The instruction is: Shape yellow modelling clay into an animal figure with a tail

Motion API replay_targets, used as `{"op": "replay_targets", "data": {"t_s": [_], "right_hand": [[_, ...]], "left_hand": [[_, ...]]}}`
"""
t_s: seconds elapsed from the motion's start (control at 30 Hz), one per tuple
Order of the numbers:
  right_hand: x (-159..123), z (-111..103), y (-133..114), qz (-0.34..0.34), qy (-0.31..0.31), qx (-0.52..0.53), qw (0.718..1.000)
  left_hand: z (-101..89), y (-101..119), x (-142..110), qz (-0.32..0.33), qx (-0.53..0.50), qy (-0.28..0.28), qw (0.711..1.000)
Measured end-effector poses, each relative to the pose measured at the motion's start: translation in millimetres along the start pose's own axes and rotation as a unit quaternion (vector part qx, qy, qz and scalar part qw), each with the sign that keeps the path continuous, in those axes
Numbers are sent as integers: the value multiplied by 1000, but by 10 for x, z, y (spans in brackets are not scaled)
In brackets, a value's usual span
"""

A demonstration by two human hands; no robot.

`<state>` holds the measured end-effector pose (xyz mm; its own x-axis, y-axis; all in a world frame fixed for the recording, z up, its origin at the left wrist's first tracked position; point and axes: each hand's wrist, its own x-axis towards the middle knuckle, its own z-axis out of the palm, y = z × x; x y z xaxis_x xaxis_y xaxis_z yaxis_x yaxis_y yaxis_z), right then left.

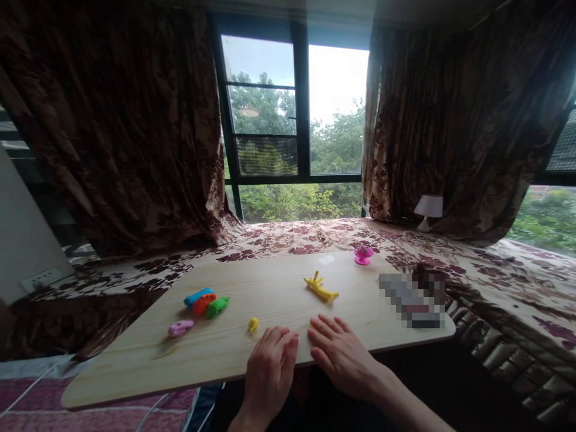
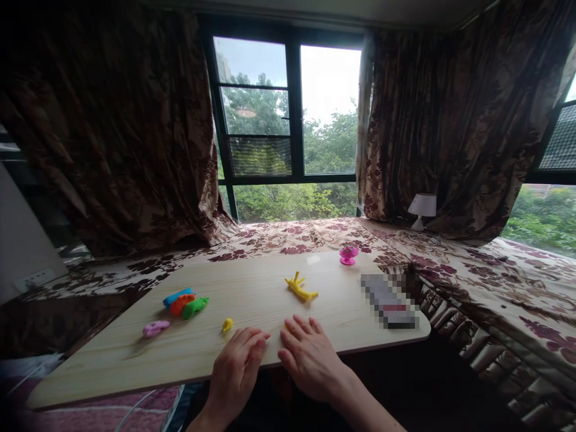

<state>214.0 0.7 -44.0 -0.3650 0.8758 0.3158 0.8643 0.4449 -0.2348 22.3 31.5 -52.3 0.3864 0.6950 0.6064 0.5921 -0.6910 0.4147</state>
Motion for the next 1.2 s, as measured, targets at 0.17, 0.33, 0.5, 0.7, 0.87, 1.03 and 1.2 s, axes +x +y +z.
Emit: {"op": "replay_targets", "data": {"t_s": [0.17, 0.33, 0.5, 0.7, 0.87, 1.03, 1.2], "right_hand": [[76, -69, 164, 40, 43, -2, 998], [171, -89, 179, 73, 86, -1, 994], [242, -70, 96, 79, 93, 2, 993], [253, -335, 120, 62, 87, 5, 994], [307, -391, 161, 23, 52, 13, 998], [325, -332, 263, 34, 51, 37, 997], [263, -387, 274, 42, 67, 100, 992]], "left_hand": [[-6, 3, 12, 11, 12, 8, 1000], [-4, -2, 8, 1, 13, -3, 1000], [1, -8, -7, 0, 14, 5, 1000], [19, -7, 88, -37, -43, 33, 998], [40, -19, 268, -72, -139, 48, 986], [64, -19, 342, -80, -153, 38, 984], [94, 140, 332, -86, -175, 29, 980]]}}
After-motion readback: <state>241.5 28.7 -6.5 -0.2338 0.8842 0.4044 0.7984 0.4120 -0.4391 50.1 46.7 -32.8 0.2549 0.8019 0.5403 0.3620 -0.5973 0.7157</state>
